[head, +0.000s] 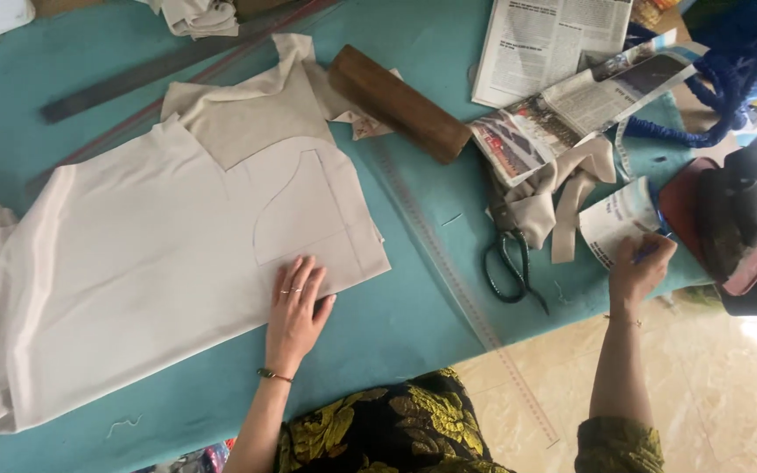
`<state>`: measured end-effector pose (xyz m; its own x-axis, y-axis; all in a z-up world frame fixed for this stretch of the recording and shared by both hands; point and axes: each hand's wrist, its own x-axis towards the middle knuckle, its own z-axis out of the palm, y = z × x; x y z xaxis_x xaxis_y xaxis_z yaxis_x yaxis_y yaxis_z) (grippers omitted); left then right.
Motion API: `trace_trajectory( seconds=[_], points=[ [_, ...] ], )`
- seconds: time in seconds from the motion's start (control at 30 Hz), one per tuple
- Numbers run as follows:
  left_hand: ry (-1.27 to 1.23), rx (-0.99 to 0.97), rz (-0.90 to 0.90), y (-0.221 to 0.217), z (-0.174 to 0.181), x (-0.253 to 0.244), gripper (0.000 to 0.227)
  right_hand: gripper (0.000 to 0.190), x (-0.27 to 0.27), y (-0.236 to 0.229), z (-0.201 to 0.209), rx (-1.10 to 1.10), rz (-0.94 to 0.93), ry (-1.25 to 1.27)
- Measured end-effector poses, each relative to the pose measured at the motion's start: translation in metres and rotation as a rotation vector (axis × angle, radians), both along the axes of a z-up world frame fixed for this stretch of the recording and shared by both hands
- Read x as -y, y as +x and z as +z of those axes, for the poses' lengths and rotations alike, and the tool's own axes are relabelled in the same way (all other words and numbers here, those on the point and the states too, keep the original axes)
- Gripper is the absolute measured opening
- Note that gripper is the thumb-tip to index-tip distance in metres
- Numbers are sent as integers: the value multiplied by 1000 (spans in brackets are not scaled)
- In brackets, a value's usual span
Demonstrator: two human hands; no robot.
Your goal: The person traces a pattern onto a piece of light-colored fabric using a newspaper template, a wooden block, and a pen. They then use a ruler to draw straight lines and cut the fabric along the marked lines with scissors.
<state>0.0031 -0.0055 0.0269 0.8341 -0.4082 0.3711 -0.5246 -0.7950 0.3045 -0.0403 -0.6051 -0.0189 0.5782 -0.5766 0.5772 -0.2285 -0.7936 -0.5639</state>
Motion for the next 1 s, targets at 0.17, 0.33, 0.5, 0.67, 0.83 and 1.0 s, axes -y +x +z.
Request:
trace_trajectory(
  seconds=[0.17, 0.33, 0.5, 0.67, 0.83, 1.0],
  points=[
    [46, -2, 38, -1, -4, 0, 48, 45, -3, 3, 18, -309, -46, -270],
    [51, -2, 79, -2, -4, 2, 48, 39, 4, 20, 10, -388, 168, -319],
    [69, 43, 104, -3, -1, 1, 47, 49, -17, 29, 18, -438, 214, -294],
    [72, 42, 81, -7, -14, -1, 44, 44, -99, 18, 54, -243, 310, -347],
    [37, -51, 139, -27, -30, 8, 46, 53, -176, -24, 37, -413, 446, -246],
    [67, -128, 177, -56, -38, 16, 59, 58, -175, -36, 17, -518, 344, -288]
  ],
)
